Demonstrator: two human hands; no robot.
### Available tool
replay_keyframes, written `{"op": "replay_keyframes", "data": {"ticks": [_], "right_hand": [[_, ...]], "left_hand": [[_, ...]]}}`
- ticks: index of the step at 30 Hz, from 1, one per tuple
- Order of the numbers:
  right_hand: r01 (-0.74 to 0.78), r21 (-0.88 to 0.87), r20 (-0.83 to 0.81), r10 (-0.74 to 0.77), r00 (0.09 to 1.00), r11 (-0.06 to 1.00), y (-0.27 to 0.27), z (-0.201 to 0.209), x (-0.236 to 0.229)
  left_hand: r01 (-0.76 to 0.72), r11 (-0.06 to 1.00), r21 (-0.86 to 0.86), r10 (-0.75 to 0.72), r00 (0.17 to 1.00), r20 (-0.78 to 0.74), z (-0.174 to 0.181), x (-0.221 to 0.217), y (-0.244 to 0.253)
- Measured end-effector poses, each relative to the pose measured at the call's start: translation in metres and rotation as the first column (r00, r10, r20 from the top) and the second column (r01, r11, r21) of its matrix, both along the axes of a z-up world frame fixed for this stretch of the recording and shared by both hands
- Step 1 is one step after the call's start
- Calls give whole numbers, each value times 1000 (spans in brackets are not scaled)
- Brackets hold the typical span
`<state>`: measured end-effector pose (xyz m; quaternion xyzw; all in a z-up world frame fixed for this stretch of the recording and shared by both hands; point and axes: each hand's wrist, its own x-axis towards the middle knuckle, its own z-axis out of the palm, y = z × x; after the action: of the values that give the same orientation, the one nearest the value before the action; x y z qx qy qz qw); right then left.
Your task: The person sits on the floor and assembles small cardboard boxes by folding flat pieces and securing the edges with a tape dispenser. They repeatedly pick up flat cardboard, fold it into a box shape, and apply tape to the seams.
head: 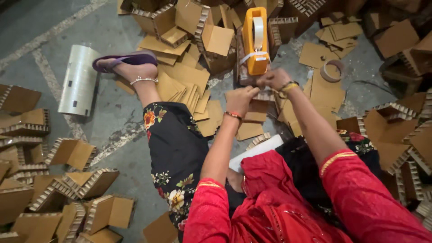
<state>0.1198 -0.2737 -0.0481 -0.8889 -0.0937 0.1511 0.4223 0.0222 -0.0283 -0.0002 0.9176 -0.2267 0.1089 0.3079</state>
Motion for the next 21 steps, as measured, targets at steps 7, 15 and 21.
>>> {"op": "replay_keyframes", "data": {"ticks": [7,15,21], "right_hand": [[42,122,-193,-18,981,992,-1,-13,-67],[443,521,-490,-169,855,730,29,44,-117],[140,371,-23,-141,990,918,17,37,-117]], "left_hand": [[8,999,-37,5,946,325,31,-71,9],[107,994,-29,-84,897,435,60,-107,12],[55,998,-31,-36,903,428,52,-114,1]]}}
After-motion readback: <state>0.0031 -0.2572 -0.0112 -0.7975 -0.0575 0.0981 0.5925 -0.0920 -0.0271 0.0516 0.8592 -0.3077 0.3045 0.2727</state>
